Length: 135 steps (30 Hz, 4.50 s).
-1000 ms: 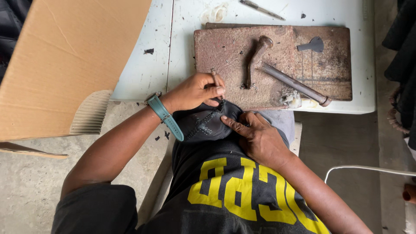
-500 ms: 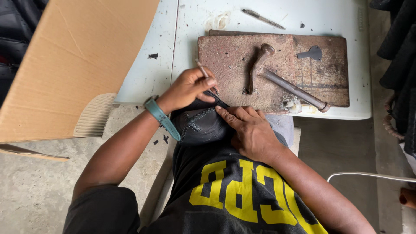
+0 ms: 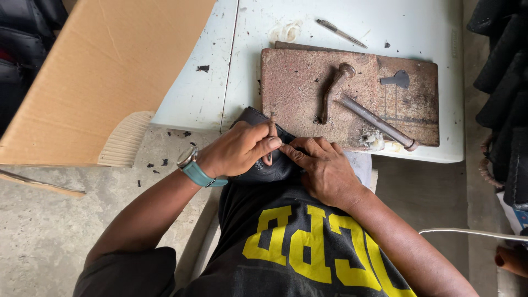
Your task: The person repairs black leather shoes by hand using a hammer and a metal awl. They repeatedly position the shoe on a wooden block, insert the awl into the sole, and strike it with the hammer to secure the stitching. After finishing each shoe, they place it into a cardboard box.
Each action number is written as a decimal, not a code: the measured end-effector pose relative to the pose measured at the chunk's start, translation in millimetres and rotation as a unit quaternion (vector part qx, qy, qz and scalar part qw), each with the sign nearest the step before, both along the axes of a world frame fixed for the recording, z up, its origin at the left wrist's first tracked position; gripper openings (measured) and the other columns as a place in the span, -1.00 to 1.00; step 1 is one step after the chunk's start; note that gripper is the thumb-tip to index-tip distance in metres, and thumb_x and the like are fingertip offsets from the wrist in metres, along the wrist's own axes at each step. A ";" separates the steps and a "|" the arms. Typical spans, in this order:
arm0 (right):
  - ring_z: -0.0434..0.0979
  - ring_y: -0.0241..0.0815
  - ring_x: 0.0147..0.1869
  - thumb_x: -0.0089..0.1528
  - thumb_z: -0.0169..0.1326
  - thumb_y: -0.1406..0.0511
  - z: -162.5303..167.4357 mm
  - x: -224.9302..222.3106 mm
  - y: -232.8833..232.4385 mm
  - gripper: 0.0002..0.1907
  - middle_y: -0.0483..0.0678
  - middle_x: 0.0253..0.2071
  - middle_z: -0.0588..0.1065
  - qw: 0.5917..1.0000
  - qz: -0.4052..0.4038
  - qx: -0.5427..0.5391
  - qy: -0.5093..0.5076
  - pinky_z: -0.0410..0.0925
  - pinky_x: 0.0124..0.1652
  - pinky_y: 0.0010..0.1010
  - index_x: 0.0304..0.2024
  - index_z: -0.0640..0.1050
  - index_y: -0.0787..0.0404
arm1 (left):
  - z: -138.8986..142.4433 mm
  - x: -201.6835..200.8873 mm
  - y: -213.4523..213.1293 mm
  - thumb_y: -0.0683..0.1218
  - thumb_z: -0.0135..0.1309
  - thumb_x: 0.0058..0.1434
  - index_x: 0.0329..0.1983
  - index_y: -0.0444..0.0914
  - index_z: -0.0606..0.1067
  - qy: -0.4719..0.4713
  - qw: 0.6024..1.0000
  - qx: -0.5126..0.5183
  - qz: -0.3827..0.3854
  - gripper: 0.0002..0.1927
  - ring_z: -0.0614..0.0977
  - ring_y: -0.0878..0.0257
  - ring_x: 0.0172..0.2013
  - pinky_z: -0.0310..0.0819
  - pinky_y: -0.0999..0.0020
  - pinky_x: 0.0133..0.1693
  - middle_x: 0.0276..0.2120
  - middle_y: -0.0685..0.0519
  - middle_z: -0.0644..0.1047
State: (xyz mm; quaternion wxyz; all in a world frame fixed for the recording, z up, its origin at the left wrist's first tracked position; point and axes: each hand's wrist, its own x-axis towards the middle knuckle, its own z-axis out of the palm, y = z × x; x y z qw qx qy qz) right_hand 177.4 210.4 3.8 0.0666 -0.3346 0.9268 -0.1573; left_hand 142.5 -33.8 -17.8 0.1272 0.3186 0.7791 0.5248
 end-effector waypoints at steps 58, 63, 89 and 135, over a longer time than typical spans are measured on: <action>0.44 -0.07 0.29 -0.01 0.24 0.34 -19.6 31.7 27.9 -0.33 -0.06 0.18 0.49 0.994 -0.042 -0.099 0.032 0.23 0.29 -0.05 0.20 0.54 0.02 | -7.1 -47.5 27.1 -0.03 0.14 0.30 -0.20 -0.24 0.45 -0.014 0.990 -0.126 -0.063 -0.80 0.72 0.18 -0.18 0.57 0.23 -0.08 -0.27 0.07 0.65; 0.57 -0.12 0.24 0.20 0.18 0.46 -29.3 15.3 79.4 -0.73 -0.03 0.16 0.55 0.951 -0.201 -0.231 0.032 0.48 0.19 -0.28 -0.04 0.56 0.17 | -1.6 -48.6 28.1 -0.05 0.15 0.28 -0.27 -0.24 0.48 -0.012 0.988 -0.133 -0.072 -0.83 0.72 0.18 -0.21 0.55 0.25 -0.09 -0.30 0.07 0.66; 0.31 -0.41 -0.32 0.43 0.30 0.34 39.5 -53.1 129.8 -0.70 -0.15 -0.37 0.36 0.919 -0.191 -0.341 0.054 0.27 -0.31 -0.59 -0.11 0.38 0.26 | -18.9 -39.2 35.9 0.00 0.25 0.23 -0.32 -0.27 0.54 -0.002 0.996 -0.091 -0.018 -0.76 0.71 0.22 -0.37 0.53 0.31 -0.24 -0.43 0.03 0.64; 0.45 -0.05 -0.13 0.28 0.03 0.46 -0.3 -32.0 98.0 -0.53 -0.06 0.05 0.54 0.959 -0.129 0.069 0.243 0.39 -0.17 -0.22 0.18 0.62 -0.04 | -37.4 -45.5 40.4 0.06 0.03 0.39 -0.12 -0.31 0.36 -0.165 0.983 0.050 0.062 -0.68 0.68 0.32 -0.25 0.70 0.34 -0.28 -0.28 0.01 0.53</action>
